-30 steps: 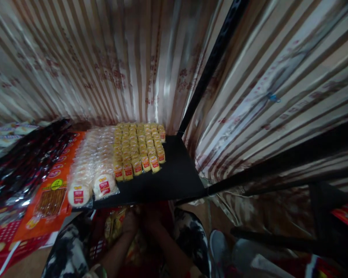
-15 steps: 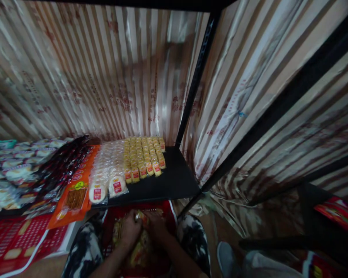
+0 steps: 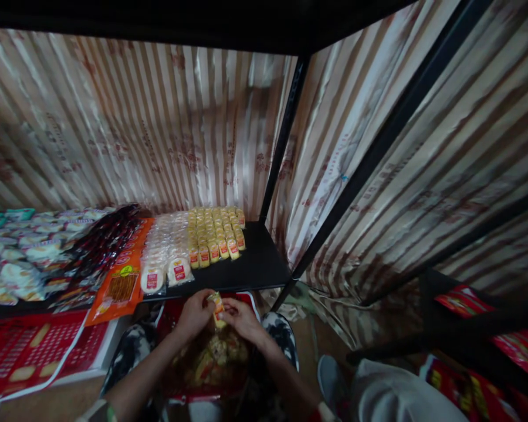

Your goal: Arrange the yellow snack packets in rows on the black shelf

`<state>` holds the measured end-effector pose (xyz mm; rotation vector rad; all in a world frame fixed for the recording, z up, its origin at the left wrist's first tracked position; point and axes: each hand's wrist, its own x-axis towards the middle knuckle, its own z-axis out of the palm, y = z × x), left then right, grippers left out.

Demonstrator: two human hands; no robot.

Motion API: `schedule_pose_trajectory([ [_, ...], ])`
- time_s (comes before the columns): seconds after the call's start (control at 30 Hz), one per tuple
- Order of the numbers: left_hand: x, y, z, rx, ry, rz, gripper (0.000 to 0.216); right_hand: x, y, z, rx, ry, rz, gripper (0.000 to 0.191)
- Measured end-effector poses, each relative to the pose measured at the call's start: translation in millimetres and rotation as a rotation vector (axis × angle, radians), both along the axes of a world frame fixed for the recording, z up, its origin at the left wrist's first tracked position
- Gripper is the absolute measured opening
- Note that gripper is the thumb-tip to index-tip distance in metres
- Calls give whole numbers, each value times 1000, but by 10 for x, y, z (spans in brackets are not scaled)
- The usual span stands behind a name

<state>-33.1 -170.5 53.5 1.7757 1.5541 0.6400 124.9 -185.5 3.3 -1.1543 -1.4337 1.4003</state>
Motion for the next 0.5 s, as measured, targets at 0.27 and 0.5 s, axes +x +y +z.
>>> schedule_pose_trajectory([
  [0.27, 468, 342, 309, 68, -134, 30, 34, 363, 309, 308, 80, 20, -194, 31],
  [0.5, 942, 706, 441, 69, -190, 62, 39, 711, 608, 479, 182, -151, -389, 32],
])
